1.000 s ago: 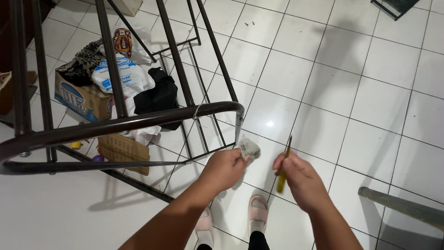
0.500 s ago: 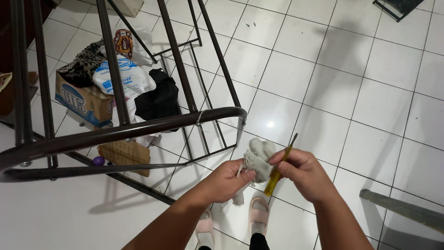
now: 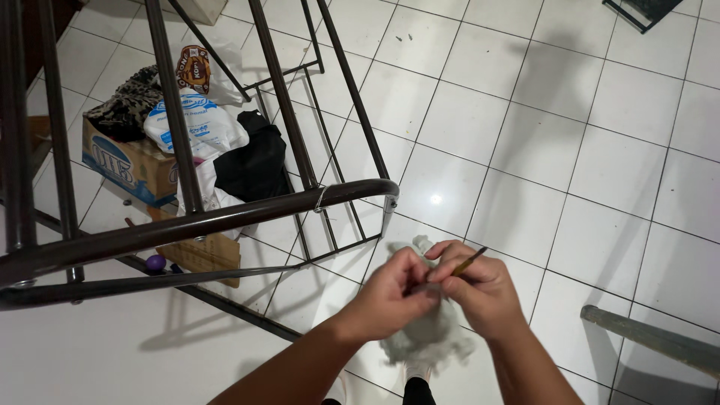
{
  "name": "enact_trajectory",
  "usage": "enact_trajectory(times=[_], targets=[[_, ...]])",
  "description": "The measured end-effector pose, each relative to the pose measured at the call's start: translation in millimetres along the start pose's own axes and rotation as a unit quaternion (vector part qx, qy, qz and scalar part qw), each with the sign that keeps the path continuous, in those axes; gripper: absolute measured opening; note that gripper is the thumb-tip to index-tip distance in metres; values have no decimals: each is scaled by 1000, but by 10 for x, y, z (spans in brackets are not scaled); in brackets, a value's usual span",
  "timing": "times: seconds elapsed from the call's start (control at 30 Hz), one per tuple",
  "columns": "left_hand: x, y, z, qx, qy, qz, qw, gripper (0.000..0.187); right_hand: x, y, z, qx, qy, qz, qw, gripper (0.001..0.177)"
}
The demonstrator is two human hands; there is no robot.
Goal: The person assembles a metal rack by hand-tightening screws at the joints using a screwdriver and a cloth. They work on multiple joints, occasionally repositioning the rack and handling loose screws on the floor.
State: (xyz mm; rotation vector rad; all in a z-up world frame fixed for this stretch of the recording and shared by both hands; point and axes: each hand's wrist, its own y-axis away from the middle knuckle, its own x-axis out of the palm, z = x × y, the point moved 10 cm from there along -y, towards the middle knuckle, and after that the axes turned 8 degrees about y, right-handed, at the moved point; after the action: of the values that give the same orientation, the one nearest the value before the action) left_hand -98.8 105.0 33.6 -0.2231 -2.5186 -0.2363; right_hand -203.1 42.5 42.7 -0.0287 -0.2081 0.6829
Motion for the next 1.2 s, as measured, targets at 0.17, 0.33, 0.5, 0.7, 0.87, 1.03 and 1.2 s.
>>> enact_trajectory(times=[0.17,0.33,0.5,0.7,0.87,1.03,1.2], targets=[[133,-19,-247,11,-223,-20,975,27,28,-80,-138,6,-195,-4,981,37],[480,34,-66,-143,-228,70,961,32,437,-448,-721,216,-363,31,906,86],[338,-38,-454,43,-444,14,895,32,993,-64,-564,258,-444,114,850,85],[-17,-96,-583,73,-513,-74,852,29,604,328,-1169,454,-406,-187,771,51],[-344,-117,-233,-55,-271,-76,958,24,520,190,-936,273,-351,52,894,50],[-393,31,-14,-74,-111,-88,987,20,451,300,-1103,310,-248,6,918,33],[-361,-14,149,-142,-76,-57,985,22,574,272,-745,288,-275,125,909,58]])
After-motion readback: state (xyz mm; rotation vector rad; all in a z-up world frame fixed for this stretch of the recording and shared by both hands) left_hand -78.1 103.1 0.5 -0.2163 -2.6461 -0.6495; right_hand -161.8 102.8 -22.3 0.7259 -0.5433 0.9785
